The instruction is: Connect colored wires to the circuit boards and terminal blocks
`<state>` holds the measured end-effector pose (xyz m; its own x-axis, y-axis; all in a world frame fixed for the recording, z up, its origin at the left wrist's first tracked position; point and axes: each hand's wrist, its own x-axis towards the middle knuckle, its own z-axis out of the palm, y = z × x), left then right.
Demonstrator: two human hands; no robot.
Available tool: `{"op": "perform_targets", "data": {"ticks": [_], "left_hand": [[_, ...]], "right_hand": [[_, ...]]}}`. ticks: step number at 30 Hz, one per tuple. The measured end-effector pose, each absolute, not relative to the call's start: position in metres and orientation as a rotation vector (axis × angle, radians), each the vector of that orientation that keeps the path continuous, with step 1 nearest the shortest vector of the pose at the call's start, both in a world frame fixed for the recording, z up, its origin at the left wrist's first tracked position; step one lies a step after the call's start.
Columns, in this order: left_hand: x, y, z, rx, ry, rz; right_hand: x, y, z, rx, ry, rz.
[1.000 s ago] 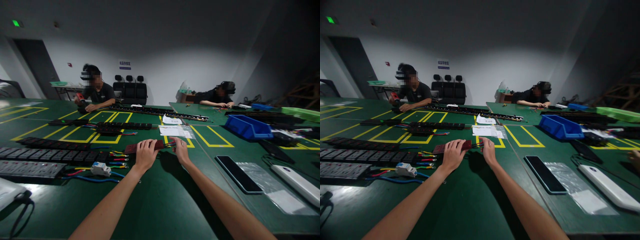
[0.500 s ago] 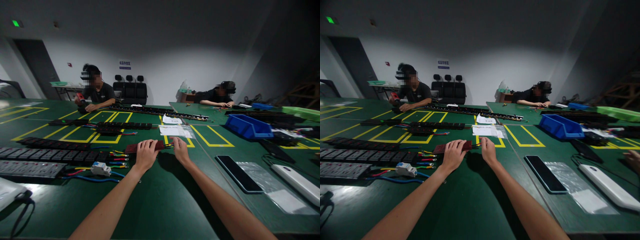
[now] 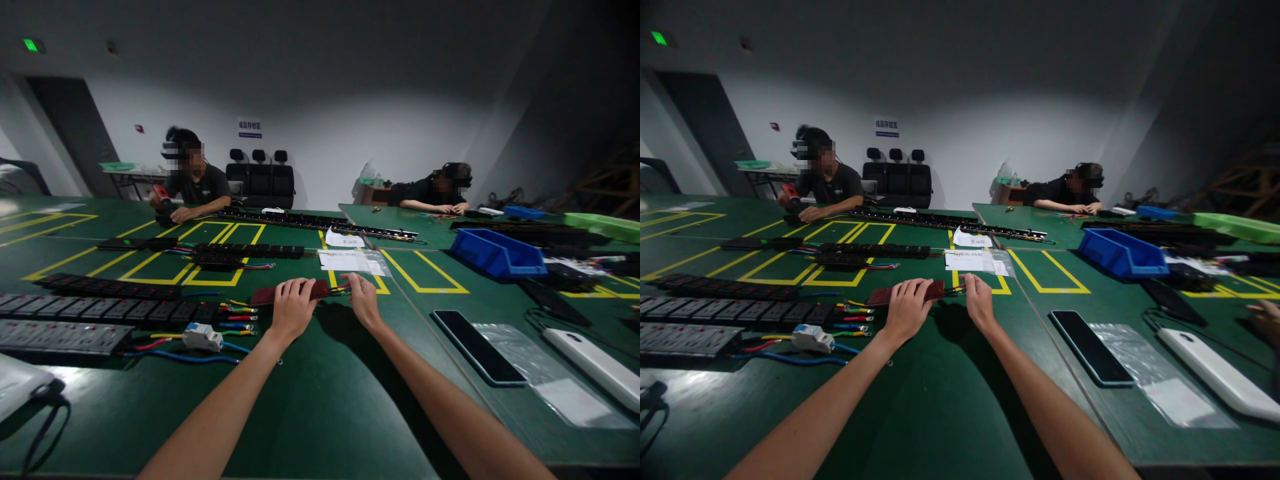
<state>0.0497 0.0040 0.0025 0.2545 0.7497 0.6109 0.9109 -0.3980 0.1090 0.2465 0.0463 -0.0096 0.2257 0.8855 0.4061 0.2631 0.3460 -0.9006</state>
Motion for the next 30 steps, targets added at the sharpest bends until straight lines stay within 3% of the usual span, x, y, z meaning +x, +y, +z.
{"op": "perform_targets", "data": {"ticks": [7,30], "left_hand": [[0.05,0.003,0.003,-2.263,-1.538,-0.854],[0.05,0.004,0.001,-2.263,-1.535,-0.821]], "right_hand": [[0.246,0.045,-0.007,-1.167,-1.268,0.716],[0.247,0.052,-0.017,-1.157,-1.379,0.635]]}}
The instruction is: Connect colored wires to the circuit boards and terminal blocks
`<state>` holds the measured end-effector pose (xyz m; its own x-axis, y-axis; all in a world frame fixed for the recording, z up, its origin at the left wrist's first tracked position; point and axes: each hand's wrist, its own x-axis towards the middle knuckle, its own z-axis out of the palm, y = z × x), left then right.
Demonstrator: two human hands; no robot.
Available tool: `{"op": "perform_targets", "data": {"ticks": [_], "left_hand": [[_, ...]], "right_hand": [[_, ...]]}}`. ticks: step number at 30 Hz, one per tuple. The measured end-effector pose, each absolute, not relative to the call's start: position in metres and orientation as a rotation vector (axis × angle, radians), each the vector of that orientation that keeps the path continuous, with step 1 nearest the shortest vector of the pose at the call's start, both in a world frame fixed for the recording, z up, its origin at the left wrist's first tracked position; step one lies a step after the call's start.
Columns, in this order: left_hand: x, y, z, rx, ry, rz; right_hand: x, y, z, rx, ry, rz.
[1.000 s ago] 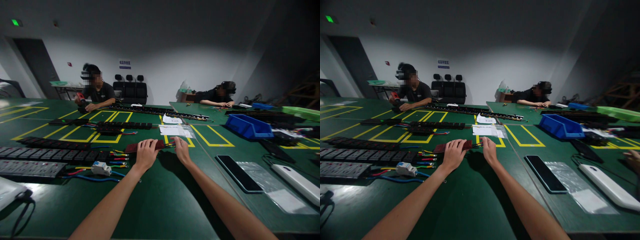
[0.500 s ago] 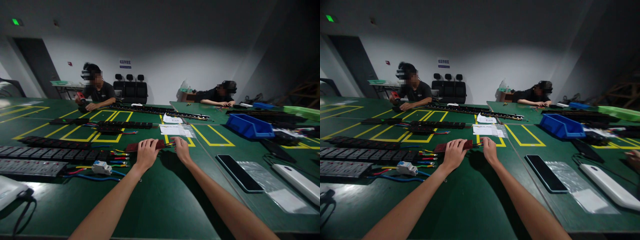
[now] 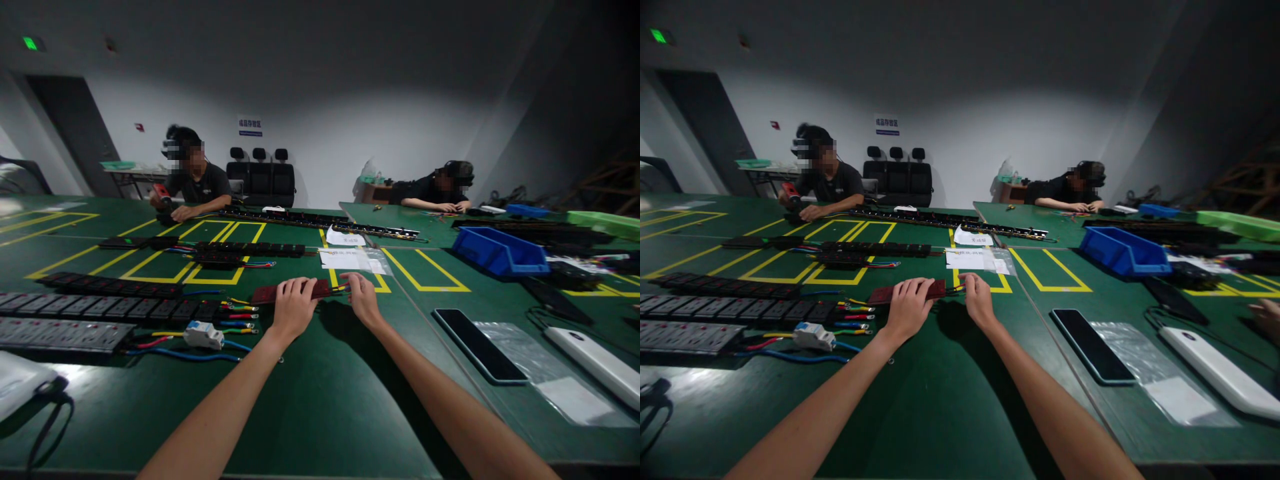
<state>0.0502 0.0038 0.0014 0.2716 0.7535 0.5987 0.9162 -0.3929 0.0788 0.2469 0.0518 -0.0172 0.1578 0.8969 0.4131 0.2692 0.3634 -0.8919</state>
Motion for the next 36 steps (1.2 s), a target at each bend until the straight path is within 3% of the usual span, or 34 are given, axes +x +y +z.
{"op": "perform_targets", "data": {"ticks": [27,30,36], "left_hand": [[0.05,0.005,0.001,-2.268,-1.541,-0.836],[0.051,0.005,0.001,-2.268,-1.55,-0.844],[0.051,0.004,0.003,-2.238,-1.561,-0.888]], "right_hand": [[0.258,0.056,-0.016,-1.202,-1.488,0.544],[0.26,0.056,-0.015,-1.197,-1.427,0.647],[0.251,0.054,-0.008,-1.116,-1.021,1.155]]}}
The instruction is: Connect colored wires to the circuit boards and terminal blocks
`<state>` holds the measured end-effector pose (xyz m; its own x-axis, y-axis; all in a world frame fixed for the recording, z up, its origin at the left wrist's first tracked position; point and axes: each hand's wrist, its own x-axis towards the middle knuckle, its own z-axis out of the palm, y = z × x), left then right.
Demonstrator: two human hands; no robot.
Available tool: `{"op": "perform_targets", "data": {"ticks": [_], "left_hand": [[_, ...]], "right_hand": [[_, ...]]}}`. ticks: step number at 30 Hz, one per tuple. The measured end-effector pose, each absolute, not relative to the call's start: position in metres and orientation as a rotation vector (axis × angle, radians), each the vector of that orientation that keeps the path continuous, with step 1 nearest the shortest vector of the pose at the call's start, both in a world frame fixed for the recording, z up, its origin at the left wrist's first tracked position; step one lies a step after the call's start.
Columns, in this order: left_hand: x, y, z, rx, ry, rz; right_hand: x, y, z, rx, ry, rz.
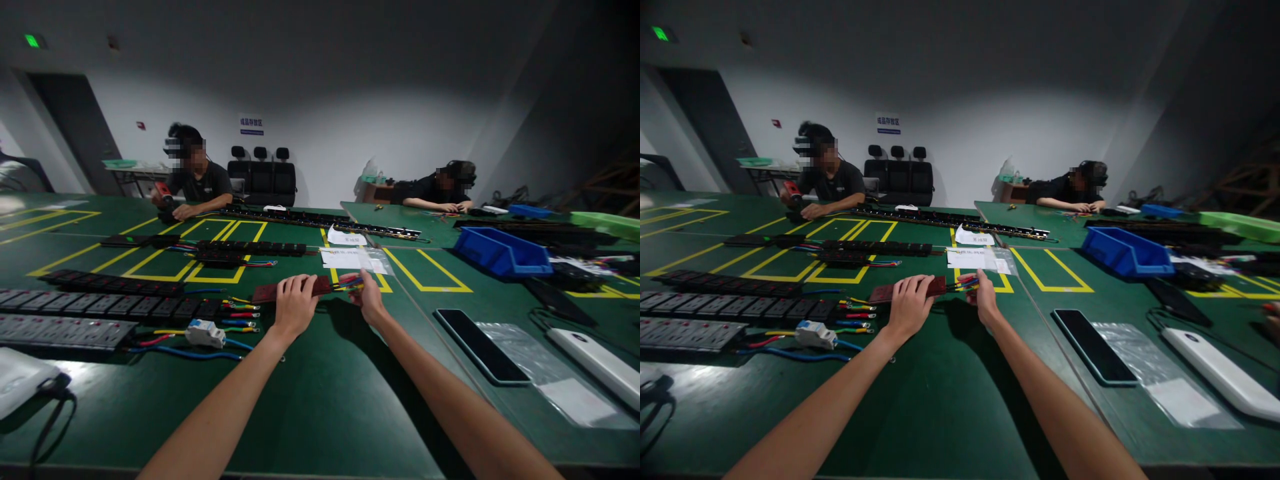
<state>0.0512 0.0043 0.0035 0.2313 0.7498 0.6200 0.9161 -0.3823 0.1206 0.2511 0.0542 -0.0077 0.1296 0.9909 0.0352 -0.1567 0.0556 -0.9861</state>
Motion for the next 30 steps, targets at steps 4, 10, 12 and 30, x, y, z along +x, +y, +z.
{"op": "perform_targets", "data": {"ticks": [4,10,12,30], "left_hand": [[0.051,0.003,0.005,-2.218,-1.572,-0.909],[0.052,0.003,0.005,-2.202,-1.575,-0.92],[0.052,0.004,0.005,-2.195,-1.577,-0.92],[0.051,0.004,0.003,-2.228,-1.568,-0.885]], "right_hand": [[0.247,0.054,-0.002,-1.038,-0.817,1.328],[0.246,0.052,0.0,-0.884,-0.583,1.588],[0.245,0.051,0.001,-0.859,-0.519,1.652],[0.253,0.054,-0.005,-1.031,-0.843,1.496]]}}
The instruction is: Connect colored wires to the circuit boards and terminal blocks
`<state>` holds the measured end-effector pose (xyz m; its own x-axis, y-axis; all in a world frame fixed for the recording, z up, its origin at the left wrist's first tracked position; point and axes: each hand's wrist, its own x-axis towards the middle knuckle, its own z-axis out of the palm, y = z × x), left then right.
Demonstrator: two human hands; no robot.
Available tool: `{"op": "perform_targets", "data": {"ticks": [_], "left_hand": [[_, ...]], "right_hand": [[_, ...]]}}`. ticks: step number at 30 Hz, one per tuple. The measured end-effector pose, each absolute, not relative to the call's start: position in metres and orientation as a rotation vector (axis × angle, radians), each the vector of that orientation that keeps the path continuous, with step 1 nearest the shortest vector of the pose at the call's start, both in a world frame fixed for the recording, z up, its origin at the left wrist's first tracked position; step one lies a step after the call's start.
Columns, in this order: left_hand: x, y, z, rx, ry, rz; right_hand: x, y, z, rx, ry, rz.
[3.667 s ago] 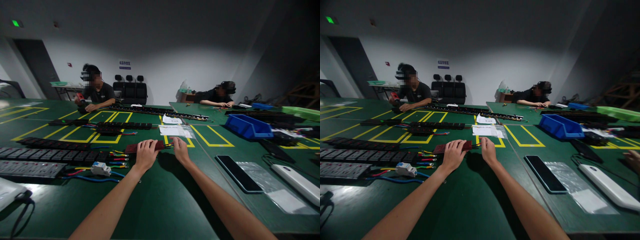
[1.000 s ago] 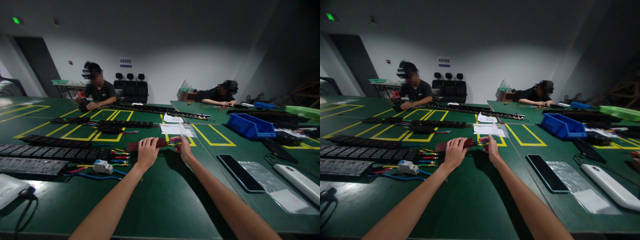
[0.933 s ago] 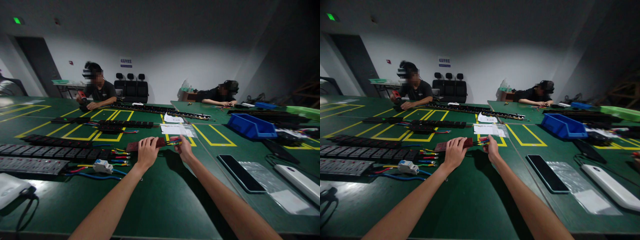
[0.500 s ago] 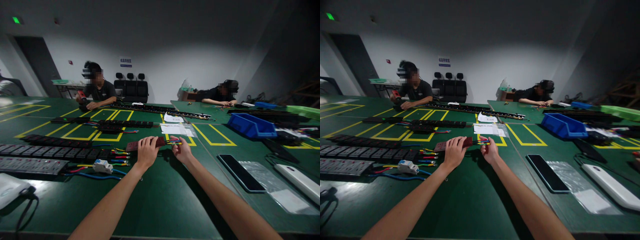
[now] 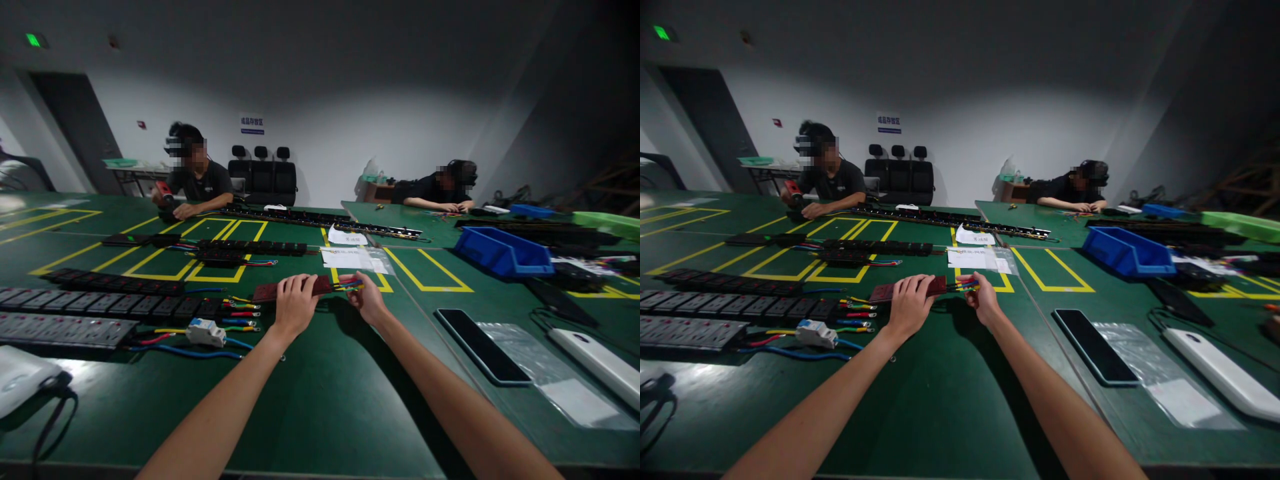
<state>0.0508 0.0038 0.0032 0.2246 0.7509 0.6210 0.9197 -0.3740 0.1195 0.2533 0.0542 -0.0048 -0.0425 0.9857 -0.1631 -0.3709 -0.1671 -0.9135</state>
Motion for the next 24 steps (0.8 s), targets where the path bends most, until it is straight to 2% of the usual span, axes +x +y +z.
{"op": "perform_targets", "data": {"ticks": [15,24], "left_hand": [[0.0509,0.0019,0.0065,-2.185,-1.581,-0.946],[0.0512,0.0025,0.0057,-2.204,-1.586,-0.948]], "right_hand": [[0.2492,0.0487,0.003,-0.797,-0.689,1.697],[0.2547,0.0559,-0.004,-1.009,-0.927,1.46]]}}
